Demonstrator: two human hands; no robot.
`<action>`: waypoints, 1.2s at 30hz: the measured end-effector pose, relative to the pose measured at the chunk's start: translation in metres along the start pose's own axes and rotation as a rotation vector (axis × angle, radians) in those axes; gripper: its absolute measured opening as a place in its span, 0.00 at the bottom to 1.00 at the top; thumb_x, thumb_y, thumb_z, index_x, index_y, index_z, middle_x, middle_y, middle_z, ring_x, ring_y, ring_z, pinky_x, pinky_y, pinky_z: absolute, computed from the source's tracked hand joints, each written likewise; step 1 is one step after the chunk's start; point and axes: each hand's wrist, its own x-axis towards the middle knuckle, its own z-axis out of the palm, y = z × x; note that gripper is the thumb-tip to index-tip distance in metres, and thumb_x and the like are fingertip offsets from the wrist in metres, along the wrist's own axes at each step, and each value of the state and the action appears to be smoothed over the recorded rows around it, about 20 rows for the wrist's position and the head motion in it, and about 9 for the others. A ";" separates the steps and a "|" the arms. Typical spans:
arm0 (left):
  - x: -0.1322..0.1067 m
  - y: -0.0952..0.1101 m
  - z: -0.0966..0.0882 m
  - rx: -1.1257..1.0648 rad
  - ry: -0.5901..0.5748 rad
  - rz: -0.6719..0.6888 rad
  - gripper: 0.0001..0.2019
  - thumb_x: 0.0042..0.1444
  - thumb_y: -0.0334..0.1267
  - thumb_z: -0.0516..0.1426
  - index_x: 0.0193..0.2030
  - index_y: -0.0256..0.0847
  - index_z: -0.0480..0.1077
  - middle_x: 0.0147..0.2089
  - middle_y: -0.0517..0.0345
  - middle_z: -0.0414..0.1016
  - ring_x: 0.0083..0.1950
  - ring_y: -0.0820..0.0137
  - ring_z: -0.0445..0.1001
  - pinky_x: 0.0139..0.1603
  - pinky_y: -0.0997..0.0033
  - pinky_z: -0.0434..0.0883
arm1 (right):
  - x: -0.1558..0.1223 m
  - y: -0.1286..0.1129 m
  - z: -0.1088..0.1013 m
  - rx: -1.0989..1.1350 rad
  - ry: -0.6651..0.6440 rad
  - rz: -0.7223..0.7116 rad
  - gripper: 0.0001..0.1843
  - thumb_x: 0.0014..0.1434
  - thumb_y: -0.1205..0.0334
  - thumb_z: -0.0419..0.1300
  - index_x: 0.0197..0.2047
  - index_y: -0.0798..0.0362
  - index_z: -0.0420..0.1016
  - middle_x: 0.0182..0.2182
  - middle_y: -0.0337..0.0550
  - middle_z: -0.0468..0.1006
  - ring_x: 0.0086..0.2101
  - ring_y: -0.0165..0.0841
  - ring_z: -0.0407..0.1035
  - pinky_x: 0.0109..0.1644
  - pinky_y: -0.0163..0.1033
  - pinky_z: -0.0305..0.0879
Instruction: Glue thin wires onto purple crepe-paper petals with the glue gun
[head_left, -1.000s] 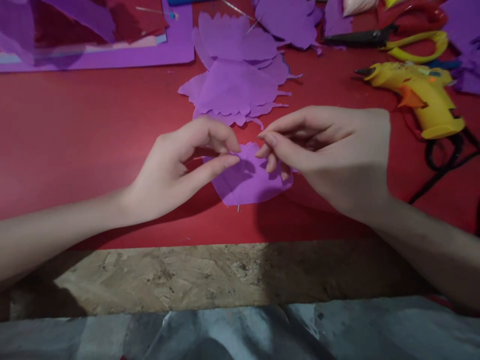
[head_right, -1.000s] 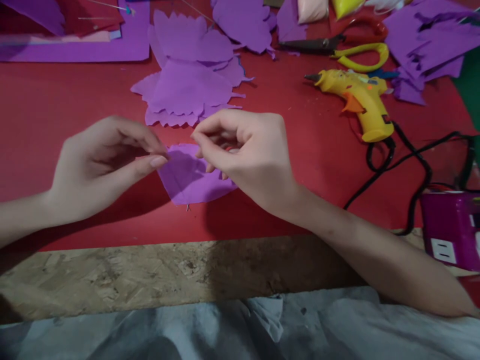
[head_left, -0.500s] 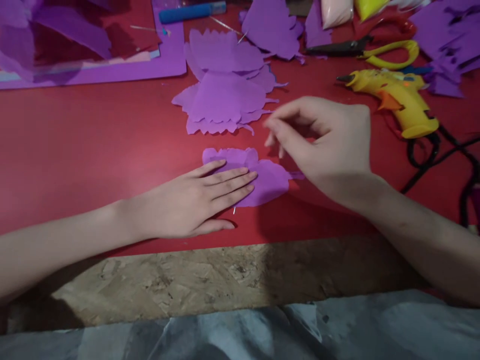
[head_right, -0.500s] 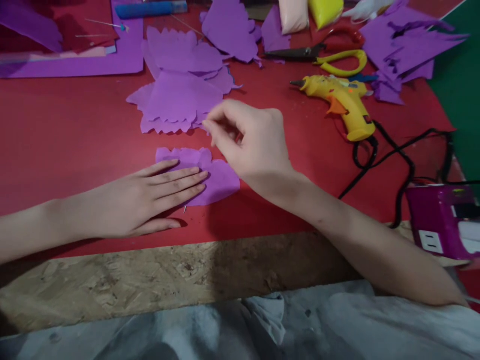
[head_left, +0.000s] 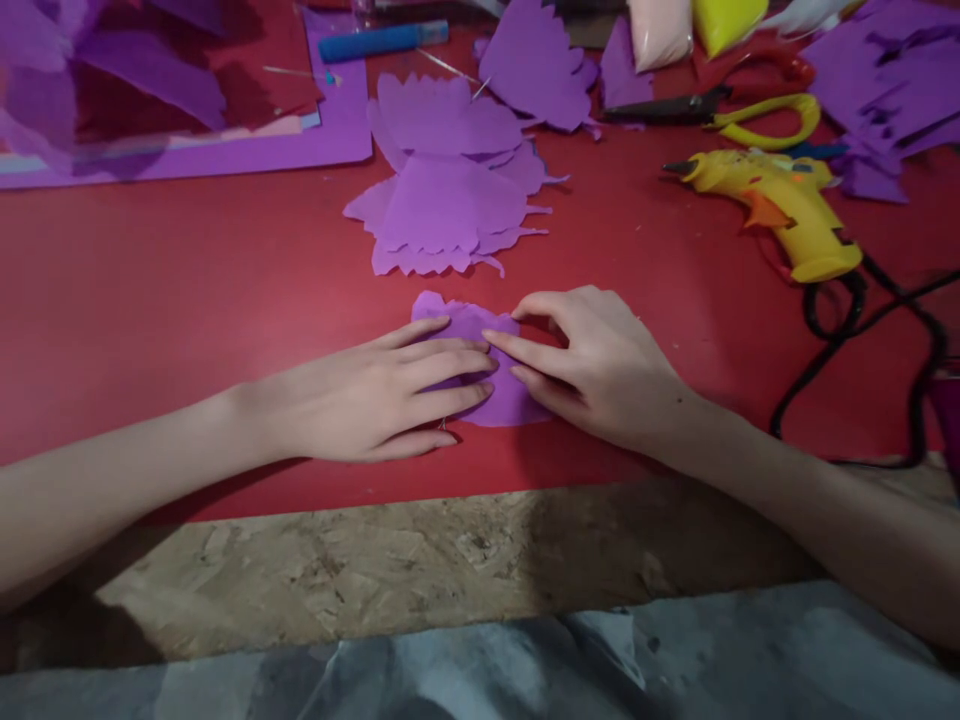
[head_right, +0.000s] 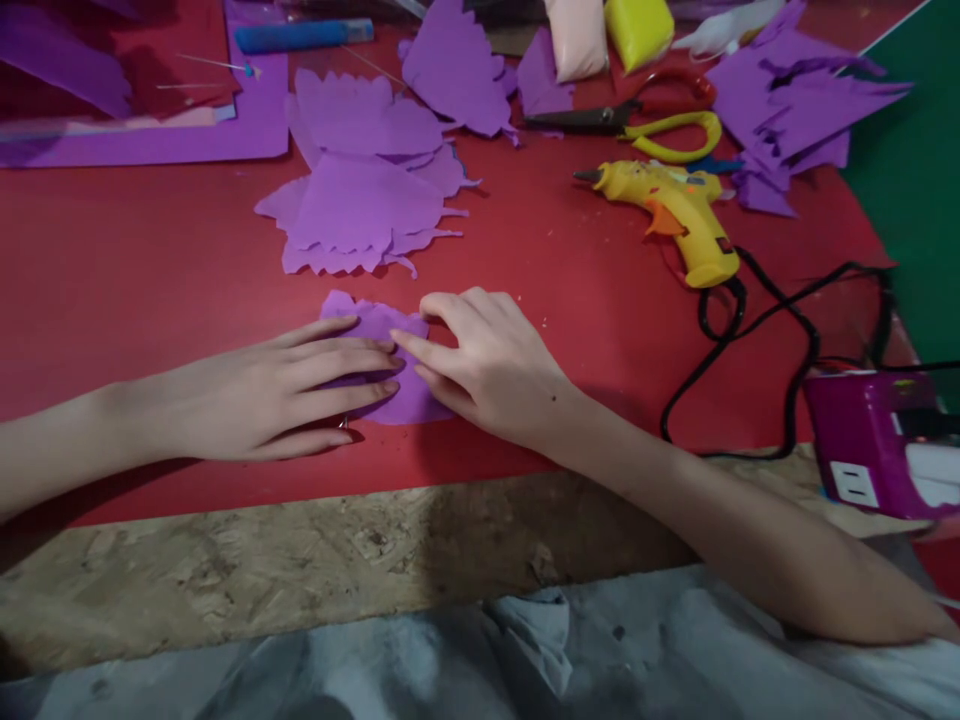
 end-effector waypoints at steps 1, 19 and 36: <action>0.000 0.000 0.000 0.002 0.000 0.003 0.18 0.68 0.38 0.46 0.57 0.32 0.68 0.60 0.38 0.71 0.65 0.59 0.67 0.70 0.48 0.60 | -0.001 0.000 0.001 -0.020 -0.009 0.026 0.18 0.68 0.62 0.46 0.53 0.55 0.74 0.44 0.52 0.74 0.40 0.35 0.65 0.41 0.41 0.61; 0.001 -0.001 0.006 0.090 0.124 -0.178 0.21 0.69 0.37 0.44 0.60 0.25 0.65 0.62 0.34 0.69 0.64 0.54 0.68 0.64 0.50 0.69 | 0.001 -0.006 -0.005 -0.111 -0.074 0.054 0.21 0.69 0.60 0.44 0.54 0.60 0.73 0.38 0.52 0.73 0.38 0.36 0.63 0.41 0.43 0.58; 0.003 0.001 0.002 0.088 0.111 -0.143 0.19 0.68 0.33 0.44 0.58 0.30 0.67 0.57 0.39 0.75 0.61 0.60 0.72 0.62 0.56 0.71 | 0.000 -0.007 -0.003 -0.085 -0.105 0.081 0.22 0.68 0.61 0.43 0.56 0.57 0.72 0.48 0.54 0.75 0.47 0.41 0.64 0.50 0.51 0.60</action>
